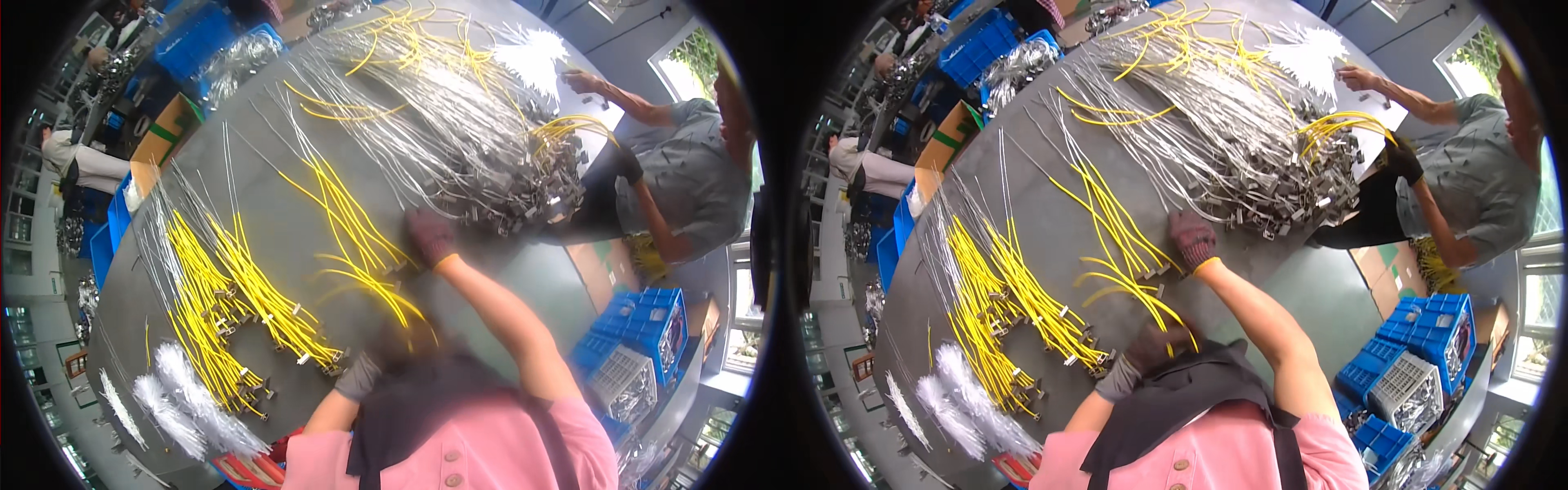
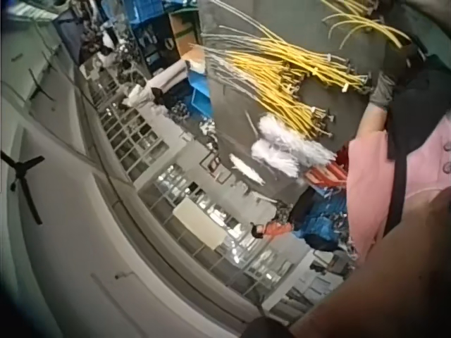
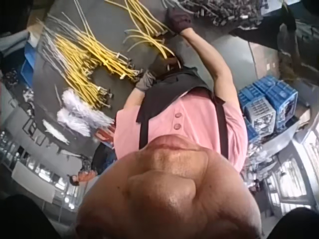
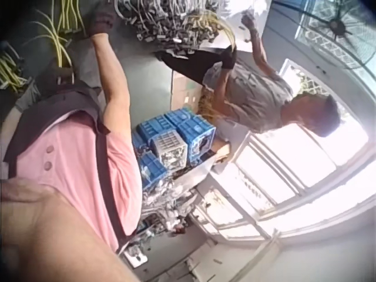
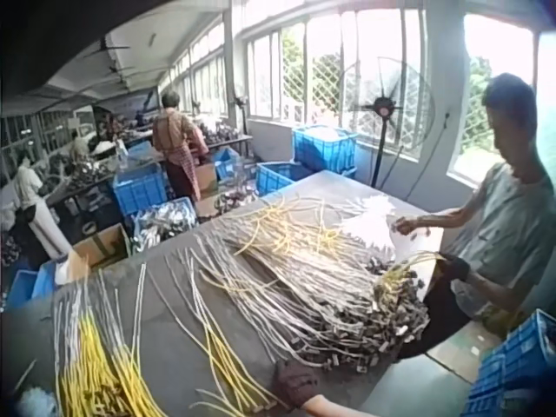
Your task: Bundling and organizing yellow electrical wires on an industrial work table.
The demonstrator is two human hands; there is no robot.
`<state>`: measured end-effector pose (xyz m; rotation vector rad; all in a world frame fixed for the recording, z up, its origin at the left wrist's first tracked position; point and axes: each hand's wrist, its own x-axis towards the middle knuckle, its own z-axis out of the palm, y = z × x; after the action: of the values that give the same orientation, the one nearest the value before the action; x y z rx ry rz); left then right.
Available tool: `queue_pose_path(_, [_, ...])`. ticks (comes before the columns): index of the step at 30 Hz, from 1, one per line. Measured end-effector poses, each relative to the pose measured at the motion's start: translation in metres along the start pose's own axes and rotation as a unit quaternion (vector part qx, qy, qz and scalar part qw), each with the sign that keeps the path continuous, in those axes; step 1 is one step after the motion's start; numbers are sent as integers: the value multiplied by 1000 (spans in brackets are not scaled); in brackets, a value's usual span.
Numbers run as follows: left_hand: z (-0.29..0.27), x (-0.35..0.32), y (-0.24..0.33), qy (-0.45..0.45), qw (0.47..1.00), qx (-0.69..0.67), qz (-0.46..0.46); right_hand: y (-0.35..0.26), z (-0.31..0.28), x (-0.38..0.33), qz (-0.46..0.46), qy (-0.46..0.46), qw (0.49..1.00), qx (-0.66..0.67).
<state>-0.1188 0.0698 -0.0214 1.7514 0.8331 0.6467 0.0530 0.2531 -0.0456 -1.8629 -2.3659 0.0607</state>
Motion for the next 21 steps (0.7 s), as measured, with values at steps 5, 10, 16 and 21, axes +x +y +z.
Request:
queue_pose_path(5, [26, -2, 49, -63, 953, -252, -153, 20, -24, -36, -33, -67, 997, -36])
queue_pose_path(10, [11, 36, 81, 178, 983, 39, -14, 76, -44, -116, -100, 9, 994, 43])
queue_pose_path(16, [106, 91, -35, 259, 870, -380, -175, 103, -94, -194, 57, 37, 995, 67])
queue_pose_path(21, [136, 98, -182, 250, 910, -306, -128, 105, -115, -314, 103, -106, 920, 362])
